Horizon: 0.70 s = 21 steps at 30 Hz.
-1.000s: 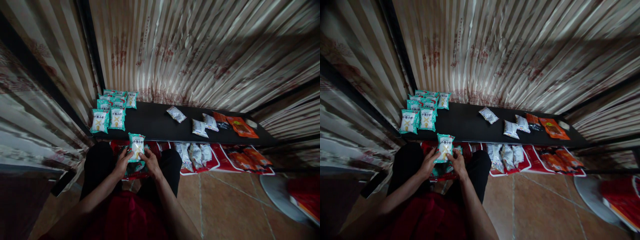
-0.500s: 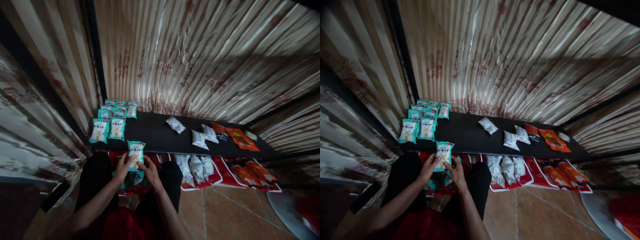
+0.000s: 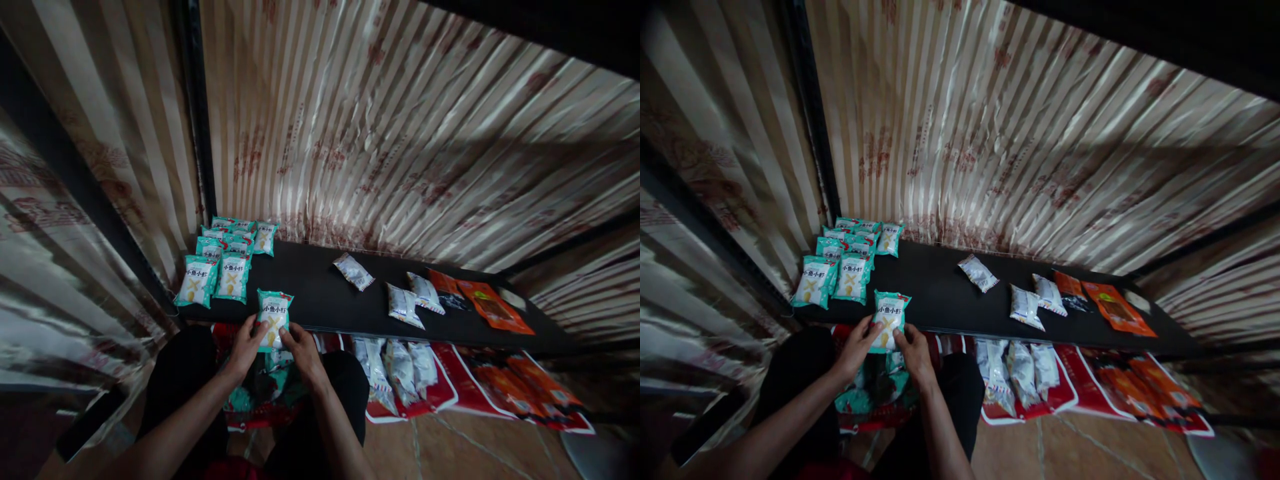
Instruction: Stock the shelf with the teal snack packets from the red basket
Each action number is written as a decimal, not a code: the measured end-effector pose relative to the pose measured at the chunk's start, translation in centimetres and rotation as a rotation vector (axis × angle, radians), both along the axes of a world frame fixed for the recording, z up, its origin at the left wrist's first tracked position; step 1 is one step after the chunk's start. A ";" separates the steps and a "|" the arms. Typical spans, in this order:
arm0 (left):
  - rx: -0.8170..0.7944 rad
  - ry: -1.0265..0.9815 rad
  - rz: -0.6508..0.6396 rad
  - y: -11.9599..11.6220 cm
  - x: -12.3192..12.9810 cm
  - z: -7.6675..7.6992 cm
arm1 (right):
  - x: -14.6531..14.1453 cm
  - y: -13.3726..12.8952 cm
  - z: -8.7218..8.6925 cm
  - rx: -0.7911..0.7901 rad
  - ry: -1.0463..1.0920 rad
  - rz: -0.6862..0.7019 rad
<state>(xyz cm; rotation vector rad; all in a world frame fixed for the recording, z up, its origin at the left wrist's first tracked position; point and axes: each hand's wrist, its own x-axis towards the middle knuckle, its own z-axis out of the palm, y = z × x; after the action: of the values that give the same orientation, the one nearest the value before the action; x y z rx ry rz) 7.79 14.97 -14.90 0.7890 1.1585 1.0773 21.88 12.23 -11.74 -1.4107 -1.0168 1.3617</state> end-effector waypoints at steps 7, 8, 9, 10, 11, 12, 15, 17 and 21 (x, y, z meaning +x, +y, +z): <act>0.076 0.119 0.091 1.6 0.3 -0.6 | 0.0 1.9 -1.2 0.040 -0.091 -0.047; 0.108 0.185 0.096 1.7 0.3 -0.7 | 0.1 2.2 -1.3 0.049 -0.107 -0.051; 0.148 0.262 0.095 1.7 0.4 -0.7 | 0.2 2.6 -1.5 0.058 -0.124 -0.054; 0.192 0.343 0.091 1.7 0.4 -0.8 | 0.3 2.9 -1.6 0.068 -0.140 -0.058; 0.241 0.422 0.087 1.7 0.5 -0.9 | 0.3 3.3 -1.6 0.077 -0.153 -0.063; 0.292 0.494 0.084 1.7 0.6 -1.0 | 0.4 3.6 -1.6 0.084 -0.163 -0.069; 0.460 0.662 0.090 1.6 1.1 -1.2 | 0.5 4.9 -1.5 0.102 -0.188 -0.086; 0.564 0.743 0.082 1.6 1.4 -1.4 | 0.6 5.7 -1.5 0.122 -0.202 -0.093; 0.663 0.830 0.050 2.3 2.0 -2.0 | 0.6 7.7 -1.6 0.152 -0.233 -0.099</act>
<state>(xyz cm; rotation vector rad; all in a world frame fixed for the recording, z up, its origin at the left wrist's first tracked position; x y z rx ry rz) 9.76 17.31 -16.87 1.8535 1.5083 1.2261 22.49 19.90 -13.32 -1.5068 -1.1594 1.0430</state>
